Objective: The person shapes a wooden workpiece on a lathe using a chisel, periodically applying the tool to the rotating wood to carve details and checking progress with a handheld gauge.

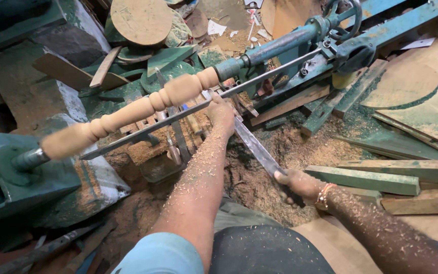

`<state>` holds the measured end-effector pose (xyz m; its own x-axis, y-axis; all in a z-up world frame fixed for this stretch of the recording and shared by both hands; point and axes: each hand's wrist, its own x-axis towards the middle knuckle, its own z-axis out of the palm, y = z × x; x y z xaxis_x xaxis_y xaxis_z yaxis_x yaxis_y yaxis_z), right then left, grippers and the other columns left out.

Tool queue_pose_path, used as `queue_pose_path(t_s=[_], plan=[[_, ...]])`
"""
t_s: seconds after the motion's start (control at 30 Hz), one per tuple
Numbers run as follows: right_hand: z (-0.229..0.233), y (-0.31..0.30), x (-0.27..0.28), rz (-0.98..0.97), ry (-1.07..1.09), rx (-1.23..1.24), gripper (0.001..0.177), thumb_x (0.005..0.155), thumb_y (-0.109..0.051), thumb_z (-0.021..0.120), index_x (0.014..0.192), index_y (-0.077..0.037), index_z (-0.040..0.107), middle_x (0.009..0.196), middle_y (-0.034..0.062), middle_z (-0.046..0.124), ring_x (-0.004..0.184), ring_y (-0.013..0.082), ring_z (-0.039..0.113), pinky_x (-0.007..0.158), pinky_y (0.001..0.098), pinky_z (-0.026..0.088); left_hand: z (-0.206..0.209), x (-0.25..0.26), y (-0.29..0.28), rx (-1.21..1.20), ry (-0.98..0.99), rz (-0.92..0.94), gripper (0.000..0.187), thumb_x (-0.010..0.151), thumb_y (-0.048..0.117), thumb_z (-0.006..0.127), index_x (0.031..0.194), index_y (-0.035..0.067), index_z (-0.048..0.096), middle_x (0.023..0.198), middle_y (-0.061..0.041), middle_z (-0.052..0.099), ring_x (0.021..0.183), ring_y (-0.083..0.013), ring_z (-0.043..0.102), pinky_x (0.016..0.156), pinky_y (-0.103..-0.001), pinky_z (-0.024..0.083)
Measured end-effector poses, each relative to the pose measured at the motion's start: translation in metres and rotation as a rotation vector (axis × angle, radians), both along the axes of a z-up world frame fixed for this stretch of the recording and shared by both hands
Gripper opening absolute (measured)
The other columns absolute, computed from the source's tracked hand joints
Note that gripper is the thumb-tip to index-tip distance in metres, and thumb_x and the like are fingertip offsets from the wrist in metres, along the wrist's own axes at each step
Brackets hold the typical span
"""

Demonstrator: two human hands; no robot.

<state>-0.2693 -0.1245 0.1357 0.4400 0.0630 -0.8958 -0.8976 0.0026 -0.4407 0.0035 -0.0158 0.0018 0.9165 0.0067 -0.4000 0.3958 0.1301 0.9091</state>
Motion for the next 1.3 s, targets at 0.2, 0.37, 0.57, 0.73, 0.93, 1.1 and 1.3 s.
queue_pose_path(t_s=[0.2, 0.37, 0.57, 0.73, 0.93, 1.1, 1.3], plan=[[-0.001, -0.008, 0.001, -0.007, -0.05, -0.024, 0.039, 0.105, -0.043, 0.049, 0.088, -0.007, 0.049, 0.058, 0.0045, 0.053, 0.041, 0.0139, 0.048, 0.036, 0.0303, 0.04, 0.001, 0.001, -0.003, -0.114, 0.064, 0.025, 0.06, 0.109, 0.047, 0.034, 0.089, -0.002, 0.06, 0.057, -0.007, 0.054, 0.043, -0.0217, 0.053, 0.041, -0.036, 0.046], [0.006, -0.017, 0.009, -0.025, 0.079, 0.002, 0.031, 0.104, -0.041, 0.046, 0.095, -0.012, 0.047, 0.063, 0.003, 0.053, 0.045, 0.0137, 0.047, 0.039, 0.0308, 0.041, 0.01, -0.001, -0.003, -0.135, 0.074, 0.043, 0.059, 0.108, 0.048, 0.034, 0.088, -0.003, 0.056, 0.058, -0.008, 0.054, 0.043, -0.023, 0.054, 0.041, -0.036, 0.047], [0.018, -0.022, 0.012, 0.032, 0.004, -0.04, 0.032, 0.104, -0.042, 0.049, 0.097, -0.011, 0.05, 0.065, 0.0025, 0.054, 0.047, 0.0124, 0.049, 0.041, 0.0287, 0.041, 0.027, -0.002, -0.004, -0.144, 0.191, 0.082, 0.062, 0.107, 0.05, 0.031, 0.087, -0.002, 0.058, 0.059, -0.01, 0.052, 0.043, -0.0233, 0.054, 0.039, -0.039, 0.05], [0.023, -0.023, 0.016, 0.037, 0.052, -0.021, 0.031, 0.102, -0.044, 0.05, 0.1, -0.013, 0.05, 0.064, 0.002, 0.053, 0.046, 0.0127, 0.049, 0.039, 0.0306, 0.042, 0.023, -0.003, -0.005, -0.138, 0.127, 0.081, 0.06, 0.107, 0.049, 0.033, 0.086, -0.001, 0.057, 0.06, -0.008, 0.055, 0.043, -0.0225, 0.056, 0.04, -0.039, 0.051], [0.016, -0.035, 0.017, -0.014, 0.084, 0.044, 0.028, 0.102, -0.043, 0.05, 0.103, -0.015, 0.048, 0.062, 0.0016, 0.053, 0.044, 0.0131, 0.048, 0.038, 0.0306, 0.04, 0.006, 0.002, -0.011, -0.147, 0.113, 0.094, 0.061, 0.108, 0.05, 0.033, 0.084, -0.001, 0.056, 0.058, -0.008, 0.054, 0.041, -0.0231, 0.055, 0.04, -0.038, 0.05], [0.014, -0.042, 0.02, 0.014, 0.08, 0.072, 0.038, 0.105, -0.046, 0.049, 0.1, -0.008, 0.046, 0.063, 0.0031, 0.053, 0.044, 0.0147, 0.05, 0.037, 0.0323, 0.043, -0.002, 0.005, -0.016, -0.096, 0.134, 0.122, 0.06, 0.107, 0.049, 0.034, 0.083, -0.001, 0.056, 0.057, -0.009, 0.055, 0.041, -0.0241, 0.057, 0.039, -0.037, 0.05], [0.024, -0.023, 0.018, -0.058, 0.112, -0.031, 0.029, 0.103, -0.04, 0.047, 0.105, -0.011, 0.051, 0.063, 0.0027, 0.051, 0.044, 0.0131, 0.047, 0.04, 0.032, 0.045, 0.004, 0.001, -0.01, -0.193, 0.135, 0.093, 0.056, 0.107, 0.048, 0.035, 0.084, 0.001, 0.054, 0.056, -0.007, 0.052, 0.04, -0.0225, 0.053, 0.037, -0.038, 0.048]])
